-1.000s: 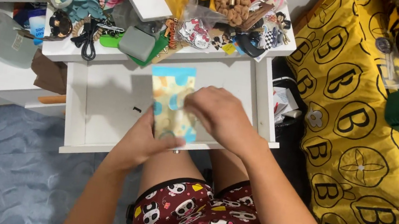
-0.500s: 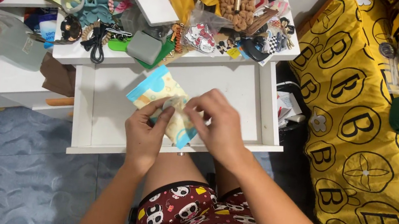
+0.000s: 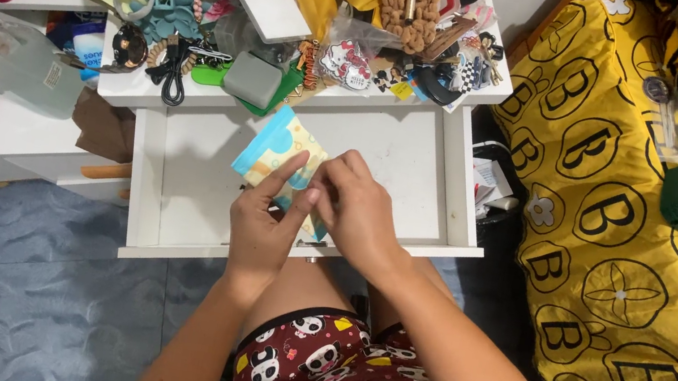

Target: Organizing and sorting small items, stickers, and trinkets within a desk drawer.

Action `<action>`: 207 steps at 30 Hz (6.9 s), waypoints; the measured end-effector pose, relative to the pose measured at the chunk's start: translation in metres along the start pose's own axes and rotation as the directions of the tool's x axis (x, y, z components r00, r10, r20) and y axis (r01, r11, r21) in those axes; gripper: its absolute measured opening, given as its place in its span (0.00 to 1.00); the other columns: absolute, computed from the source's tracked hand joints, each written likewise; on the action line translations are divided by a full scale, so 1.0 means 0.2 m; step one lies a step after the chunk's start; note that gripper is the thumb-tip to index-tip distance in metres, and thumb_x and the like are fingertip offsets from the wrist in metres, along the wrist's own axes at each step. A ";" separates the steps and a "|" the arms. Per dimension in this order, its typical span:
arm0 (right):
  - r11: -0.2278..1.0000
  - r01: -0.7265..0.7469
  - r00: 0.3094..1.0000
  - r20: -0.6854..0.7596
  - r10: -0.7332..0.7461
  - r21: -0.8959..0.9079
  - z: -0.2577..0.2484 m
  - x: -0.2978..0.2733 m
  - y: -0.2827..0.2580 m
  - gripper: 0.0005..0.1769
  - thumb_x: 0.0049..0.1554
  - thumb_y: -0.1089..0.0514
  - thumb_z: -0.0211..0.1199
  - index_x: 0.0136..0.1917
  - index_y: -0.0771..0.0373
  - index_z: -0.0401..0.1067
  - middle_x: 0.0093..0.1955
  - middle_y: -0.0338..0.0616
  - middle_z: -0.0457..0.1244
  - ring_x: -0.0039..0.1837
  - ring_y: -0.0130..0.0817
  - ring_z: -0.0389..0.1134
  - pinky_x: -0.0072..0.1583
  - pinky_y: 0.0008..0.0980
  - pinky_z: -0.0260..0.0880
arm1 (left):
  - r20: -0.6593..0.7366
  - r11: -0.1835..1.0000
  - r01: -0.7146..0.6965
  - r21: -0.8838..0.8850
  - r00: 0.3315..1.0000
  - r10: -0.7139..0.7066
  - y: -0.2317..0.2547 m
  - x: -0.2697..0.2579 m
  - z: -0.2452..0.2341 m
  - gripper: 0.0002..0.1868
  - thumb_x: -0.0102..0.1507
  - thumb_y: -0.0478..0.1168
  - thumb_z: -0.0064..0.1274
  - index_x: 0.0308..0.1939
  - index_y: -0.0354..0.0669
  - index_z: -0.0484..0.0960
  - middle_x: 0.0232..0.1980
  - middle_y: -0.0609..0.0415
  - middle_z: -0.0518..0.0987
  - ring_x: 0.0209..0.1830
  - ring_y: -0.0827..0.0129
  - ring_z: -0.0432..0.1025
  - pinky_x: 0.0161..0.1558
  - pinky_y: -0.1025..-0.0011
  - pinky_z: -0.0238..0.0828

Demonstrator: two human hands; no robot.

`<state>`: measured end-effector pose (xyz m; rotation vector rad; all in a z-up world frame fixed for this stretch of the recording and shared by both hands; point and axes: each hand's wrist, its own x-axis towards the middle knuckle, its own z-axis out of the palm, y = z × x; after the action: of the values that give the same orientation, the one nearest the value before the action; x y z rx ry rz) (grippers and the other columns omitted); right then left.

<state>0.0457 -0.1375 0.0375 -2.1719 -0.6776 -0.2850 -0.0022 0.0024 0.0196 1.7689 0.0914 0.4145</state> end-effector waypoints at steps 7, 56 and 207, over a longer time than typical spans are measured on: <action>0.918 -0.161 0.976 0.195 0.095 0.362 -0.05 -0.03 0.16 0.02 0.61 0.64 0.59 0.47 0.65 0.68 0.44 0.41 0.64 0.45 0.30 0.67 0.47 0.28 0.69 | 0.176 0.990 -0.008 -0.138 0.984 0.033 0.01 0.02 -0.04 0.30 0.54 0.40 0.70 0.60 0.43 0.81 0.47 0.55 0.83 0.43 0.79 0.74 0.43 0.76 0.75; -0.024 -0.583 0.764 0.558 0.325 0.812 0.24 0.18 0.21 0.06 0.67 0.56 0.55 0.53 0.60 0.67 0.48 0.41 0.67 0.51 0.29 0.68 0.58 0.33 0.66 | -0.621 0.820 0.107 -0.562 0.601 -0.503 -1.90 0.58 -1.49 0.23 0.62 0.26 0.49 0.60 0.44 0.77 0.50 0.46 0.79 0.40 0.57 0.79 0.37 0.60 0.83; 0.690 -0.325 0.822 0.167 0.544 -0.647 -0.18 0.15 0.85 0.11 0.59 0.67 0.56 0.54 0.68 0.74 0.55 0.59 0.67 0.48 0.53 0.74 0.50 0.46 0.76 | 0.606 0.691 -0.353 0.631 0.781 -0.154 -0.23 -0.18 0.09 0.27 0.59 0.26 0.46 0.62 0.43 0.76 0.53 0.48 0.78 0.55 0.56 0.72 0.58 0.56 0.63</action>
<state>0.1671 -0.2415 -0.0369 -2.9626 -0.2152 0.1935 -0.0220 -0.0133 -0.0358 2.6372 -0.3868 -0.2071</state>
